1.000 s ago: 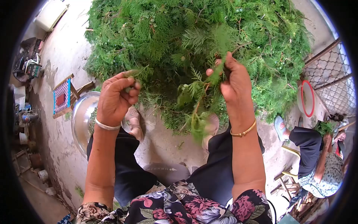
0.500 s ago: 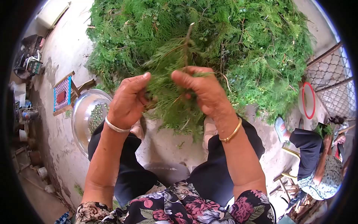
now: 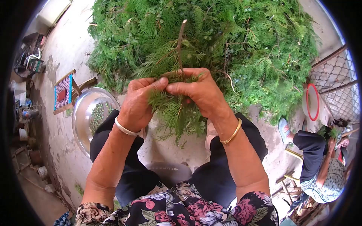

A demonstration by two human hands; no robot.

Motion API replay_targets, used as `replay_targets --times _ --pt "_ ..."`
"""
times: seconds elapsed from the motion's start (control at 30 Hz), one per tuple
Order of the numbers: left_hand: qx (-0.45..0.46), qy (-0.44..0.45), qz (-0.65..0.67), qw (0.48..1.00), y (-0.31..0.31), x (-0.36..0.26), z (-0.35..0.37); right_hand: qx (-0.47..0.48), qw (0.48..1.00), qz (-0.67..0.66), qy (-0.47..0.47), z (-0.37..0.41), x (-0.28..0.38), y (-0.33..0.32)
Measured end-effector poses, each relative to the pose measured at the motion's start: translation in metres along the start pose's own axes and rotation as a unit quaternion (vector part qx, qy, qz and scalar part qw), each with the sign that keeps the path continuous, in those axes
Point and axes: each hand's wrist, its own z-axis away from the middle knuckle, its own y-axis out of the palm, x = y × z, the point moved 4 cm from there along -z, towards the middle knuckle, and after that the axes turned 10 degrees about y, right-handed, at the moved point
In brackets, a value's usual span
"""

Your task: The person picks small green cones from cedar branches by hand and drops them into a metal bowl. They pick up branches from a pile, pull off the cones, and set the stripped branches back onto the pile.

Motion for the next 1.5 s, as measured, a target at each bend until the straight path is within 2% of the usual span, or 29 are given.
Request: replay_targets --times 0.03,0.17,0.23,0.27,0.3,0.33,0.37,0.43,0.5,0.53,0.6,0.63,0.67,0.7,0.73,0.77,0.8,0.83,0.87,0.9,0.97,1.03,1.1,1.17,1.23,1.3,1.37,1.43,1.5 --pt "-0.024 0.002 0.044 0.999 0.002 -0.003 0.001 0.001 1.0 0.0 0.001 0.0 0.002 0.001" --pt "-0.027 0.014 0.036 0.999 -0.001 -0.013 0.0 -0.016 1.0 -0.011 0.005 -0.003 0.004 -0.011" --pt "0.042 -0.006 -0.201 0.979 -0.001 -0.021 0.001 -0.039 0.999 -0.028 0.023 -0.003 0.002 -0.015" --pt "0.051 0.027 -0.265 0.962 0.004 -0.024 0.003 -0.045 0.998 0.021 0.024 0.0 0.003 -0.012" --pt "0.051 0.027 -0.265 0.962 0.0 -0.018 0.001 -0.052 0.996 0.071 0.024 0.002 0.004 -0.01" --pt "0.1 0.132 -0.372 0.913 0.002 -0.017 -0.002 -0.063 0.99 0.121 0.023 0.001 0.001 -0.008" --pt "0.145 0.233 -0.468 0.84 0.006 -0.017 -0.001 -0.063 0.99 0.121 0.023 -0.002 -0.003 -0.011" --pt "0.129 0.249 -0.494 0.823 0.005 -0.009 0.001 -0.026 0.995 0.099 0.019 -0.007 -0.011 -0.011" --pt "0.121 0.326 -0.513 0.785 0.002 -0.004 0.001 -0.063 0.993 0.097 0.035 -0.001 -0.007 -0.01" --pt "0.121 0.326 -0.513 0.785 0.003 -0.006 0.001 -0.065 0.993 0.088 0.032 -0.002 -0.006 -0.012" --pt "0.103 0.264 -0.524 0.803 0.003 -0.01 0.001 -0.068 0.994 0.079 0.028 -0.002 -0.006 -0.011" --pt "0.103 0.264 -0.524 0.803 0.005 -0.013 0.001 -0.071 0.997 0.022 0.003 -0.001 -0.004 -0.01" --pt "0.09 0.248 -0.49 0.831 0.004 -0.016 0.0 -0.074 0.996 -0.036 -0.021 -0.001 -0.003 -0.01" --pt "0.077 0.231 -0.455 0.857 0.004 -0.02 -0.001 -0.074 0.996 -0.036 -0.021 -0.001 -0.003 -0.01" --pt "0.09 0.181 -0.416 0.887 0.004 -0.024 0.0 -0.071 0.995 -0.072 -0.018 -0.001 -0.003 -0.011" --pt "0.089 0.18 -0.416 0.887 0.005 -0.023 0.0 -0.067 0.992 -0.108 -0.014 -0.002 -0.004 -0.013" --pt "0.022 0.131 -0.274 0.952 0.001 -0.018 -0.002 -0.067 0.992 -0.108 -0.013 -0.003 -0.004 -0.016" --pt "-0.046 0.078 -0.123 0.988 -0.003 -0.012 -0.002 -0.042 0.985 -0.163 -0.03 -0.004 -0.003 -0.018" --pt "-0.051 0.012 -0.033 0.998 -0.016 -0.008 -0.005 -0.017 0.975 -0.218 -0.047 -0.005 -0.001 -0.021" --pt "-0.051 0.012 -0.033 0.998 -0.022 -0.013 -0.007 -0.017 0.975 -0.217 -0.048 -0.005 0.002 -0.024" --pt "-0.028 0.016 0.03 0.999 -0.025 -0.019 -0.009 0.104 0.926 -0.362 -0.015 -0.003 0.008 -0.022" --pt "-0.029 0.024 0.021 0.999 -0.022 -0.025 -0.007 0.111 0.916 -0.385 -0.011 -0.004 0.009 -0.03" --pt "-0.022 0.025 0.0 0.999 -0.02 -0.026 -0.006 0.17 0.89 -0.422 -0.027 -0.004 0.011 -0.037" --pt "-0.003 0.012 -0.022 1.0 -0.019 -0.019 -0.004 0.156 0.894 -0.419 -0.021 -0.002 0.014 -0.042" --pt "0.017 -0.002 -0.044 0.999 -0.012 -0.015 0.001 0.166 0.876 -0.452 -0.032 -0.002 0.014 -0.05" --pt "0.049 0.016 -0.156 0.986 0.003 -0.017 0.007 0.144 0.891 -0.427 -0.057 -0.001 0.017 -0.053" --pt "0.073 0.018 -0.186 0.98 0.007 -0.008 0.008 0.138 0.88 -0.449 -0.075 -0.003 0.015 -0.058" --pt "0.116 0.071 -0.309 0.941 0.016 -0.004 0.009 0.1 0.895 -0.427 -0.08 -0.003 0.012 -0.058" --pt "0.122 0.066 -0.313 0.94 0.017 0.001 0.008 0.063 0.909 -0.404 -0.084 -0.005 0.009 -0.058"
